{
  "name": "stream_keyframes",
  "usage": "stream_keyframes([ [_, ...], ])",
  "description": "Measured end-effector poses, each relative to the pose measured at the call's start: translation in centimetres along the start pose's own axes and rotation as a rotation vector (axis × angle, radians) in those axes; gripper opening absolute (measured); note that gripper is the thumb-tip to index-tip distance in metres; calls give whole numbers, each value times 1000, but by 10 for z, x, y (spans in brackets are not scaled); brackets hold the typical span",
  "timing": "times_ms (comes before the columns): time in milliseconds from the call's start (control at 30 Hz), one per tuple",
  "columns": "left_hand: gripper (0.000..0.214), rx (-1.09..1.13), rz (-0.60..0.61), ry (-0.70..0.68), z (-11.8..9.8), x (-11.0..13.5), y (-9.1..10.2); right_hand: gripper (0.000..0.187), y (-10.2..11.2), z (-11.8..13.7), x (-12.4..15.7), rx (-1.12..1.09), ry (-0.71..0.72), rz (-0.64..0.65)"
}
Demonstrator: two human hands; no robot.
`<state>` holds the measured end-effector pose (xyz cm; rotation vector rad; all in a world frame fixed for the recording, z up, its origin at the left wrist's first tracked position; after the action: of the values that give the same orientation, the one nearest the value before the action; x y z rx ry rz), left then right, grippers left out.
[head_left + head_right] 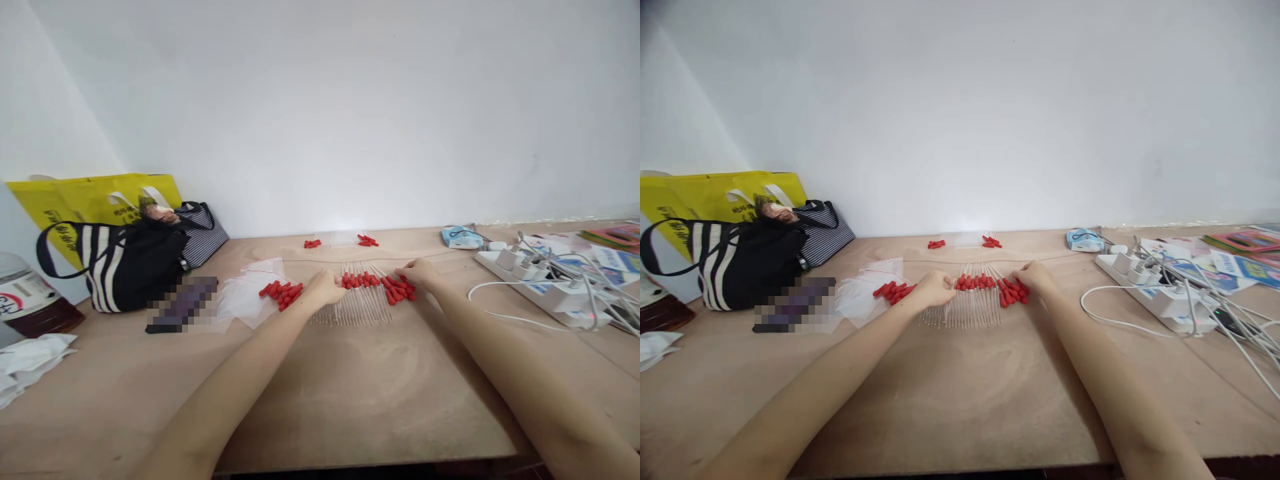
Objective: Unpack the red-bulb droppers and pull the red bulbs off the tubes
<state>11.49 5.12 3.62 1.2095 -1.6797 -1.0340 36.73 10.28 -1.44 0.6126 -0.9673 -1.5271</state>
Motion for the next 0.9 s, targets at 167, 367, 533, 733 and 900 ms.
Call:
stream_keyframes([
  [167, 40, -43, 39, 48, -5, -5, -9, 36, -6, 1, -3, 42, 0, 36],
  [367, 39, -69, 41, 26, -9, -6, -12, 31, -8, 6, -4, 72, 9, 42],
  [533, 26, -41, -77, -51, -4, 3, -2, 27, -8, 18, -4, 90, 19, 30],
  [733, 15, 2, -421, -296, 28, 47, 14, 21, -14, 34, -6, 97, 37, 61],
  [900, 11, -51, -484, -455, 45, 71, 2, 18, -16, 41, -3, 123, 30, 52],
])
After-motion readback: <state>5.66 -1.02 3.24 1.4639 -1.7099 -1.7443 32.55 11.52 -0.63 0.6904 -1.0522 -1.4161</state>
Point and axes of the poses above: each hand's wrist, its own x-axis away from the middle knuckle, its own y-axis out of the back of the hand, z = x × y, the point moved 8 cm from there along -x, towards the middle knuckle, and after that the axes turned 9 degrees about z, right-handed, at the moved point
